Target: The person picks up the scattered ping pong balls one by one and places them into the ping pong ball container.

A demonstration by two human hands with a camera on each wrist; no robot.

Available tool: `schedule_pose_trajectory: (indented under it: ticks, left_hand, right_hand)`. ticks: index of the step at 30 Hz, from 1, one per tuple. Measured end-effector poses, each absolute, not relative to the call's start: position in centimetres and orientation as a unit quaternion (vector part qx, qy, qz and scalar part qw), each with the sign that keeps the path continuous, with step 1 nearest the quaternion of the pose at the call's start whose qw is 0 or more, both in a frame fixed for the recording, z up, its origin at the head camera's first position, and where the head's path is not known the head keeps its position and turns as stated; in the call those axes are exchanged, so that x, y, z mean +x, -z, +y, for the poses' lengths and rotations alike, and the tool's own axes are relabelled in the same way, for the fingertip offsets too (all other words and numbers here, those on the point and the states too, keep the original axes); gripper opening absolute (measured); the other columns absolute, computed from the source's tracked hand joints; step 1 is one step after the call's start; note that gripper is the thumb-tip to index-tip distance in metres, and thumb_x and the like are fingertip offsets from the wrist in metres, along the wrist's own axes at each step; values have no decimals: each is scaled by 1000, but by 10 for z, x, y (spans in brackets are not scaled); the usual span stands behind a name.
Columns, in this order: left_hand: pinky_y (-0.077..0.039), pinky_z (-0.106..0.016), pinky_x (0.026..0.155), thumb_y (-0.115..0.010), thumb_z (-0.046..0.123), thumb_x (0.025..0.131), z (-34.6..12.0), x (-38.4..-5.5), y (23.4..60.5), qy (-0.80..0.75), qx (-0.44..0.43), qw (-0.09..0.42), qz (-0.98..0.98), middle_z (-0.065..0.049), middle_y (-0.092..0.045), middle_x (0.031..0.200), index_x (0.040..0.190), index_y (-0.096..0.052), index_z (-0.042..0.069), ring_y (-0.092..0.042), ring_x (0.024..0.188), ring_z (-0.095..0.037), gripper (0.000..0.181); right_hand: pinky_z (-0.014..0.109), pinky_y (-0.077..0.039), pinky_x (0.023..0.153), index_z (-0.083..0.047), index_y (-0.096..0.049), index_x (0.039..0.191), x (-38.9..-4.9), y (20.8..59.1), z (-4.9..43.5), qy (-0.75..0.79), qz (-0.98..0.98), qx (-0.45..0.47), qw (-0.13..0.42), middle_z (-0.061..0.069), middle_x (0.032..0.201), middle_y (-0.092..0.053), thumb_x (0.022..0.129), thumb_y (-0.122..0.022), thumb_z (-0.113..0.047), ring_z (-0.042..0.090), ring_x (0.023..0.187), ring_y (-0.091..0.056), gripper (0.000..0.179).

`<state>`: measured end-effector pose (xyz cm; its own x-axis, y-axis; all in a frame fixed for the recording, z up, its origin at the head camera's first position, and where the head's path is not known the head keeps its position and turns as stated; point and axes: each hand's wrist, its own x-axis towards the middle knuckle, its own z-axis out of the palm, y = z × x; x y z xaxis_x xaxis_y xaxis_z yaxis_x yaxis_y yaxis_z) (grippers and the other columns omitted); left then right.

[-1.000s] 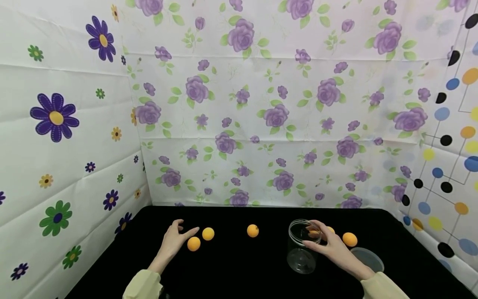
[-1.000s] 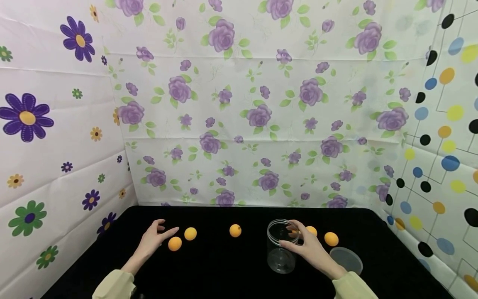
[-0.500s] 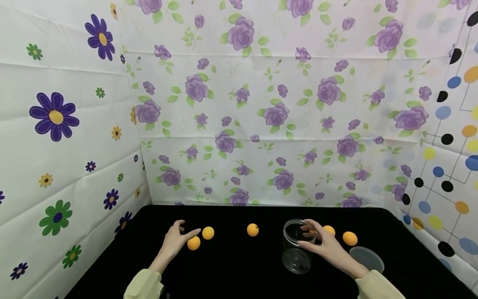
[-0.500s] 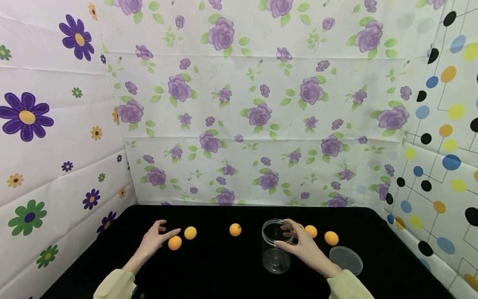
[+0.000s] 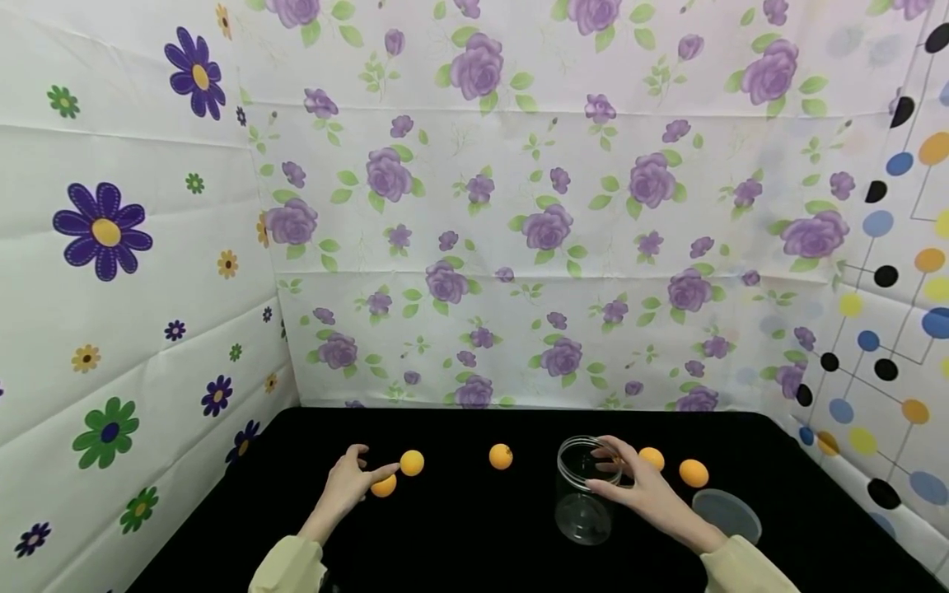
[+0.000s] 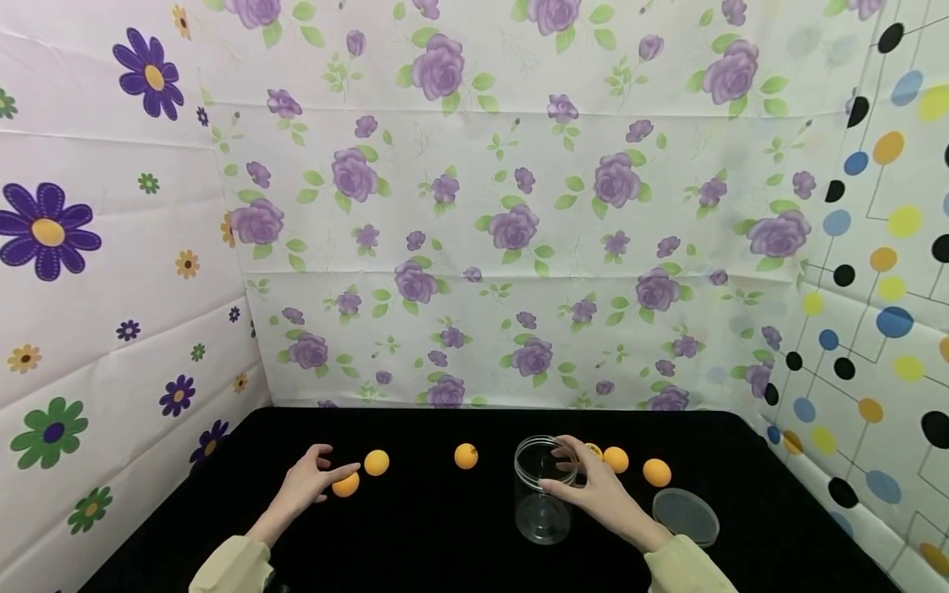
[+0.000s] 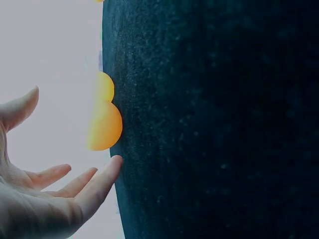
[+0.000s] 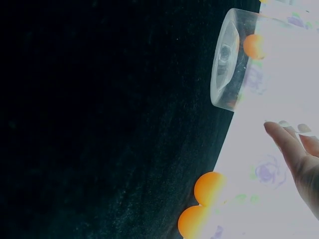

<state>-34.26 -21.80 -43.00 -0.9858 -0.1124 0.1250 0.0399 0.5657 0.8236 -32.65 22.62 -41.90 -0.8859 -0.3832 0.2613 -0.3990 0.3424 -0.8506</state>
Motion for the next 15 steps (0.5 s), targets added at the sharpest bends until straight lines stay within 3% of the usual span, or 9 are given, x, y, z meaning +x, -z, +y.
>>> schedule_pose_trajectory:
  ticks: [15]
  left_hand:
    - [-52, -33, 57, -74, 25, 75, -217, -342, 437, 459, 15, 108, -882, -29, -48, 105, 118, -45, -12, -57, 80, -32, 64]
  right_hand:
    - [42, -44, 81, -6, -26, 140, -327, 421, 222, -522, -815, 250, 7, 22, 129, -40, 90, -59, -20, 40, 112, -43, 61]
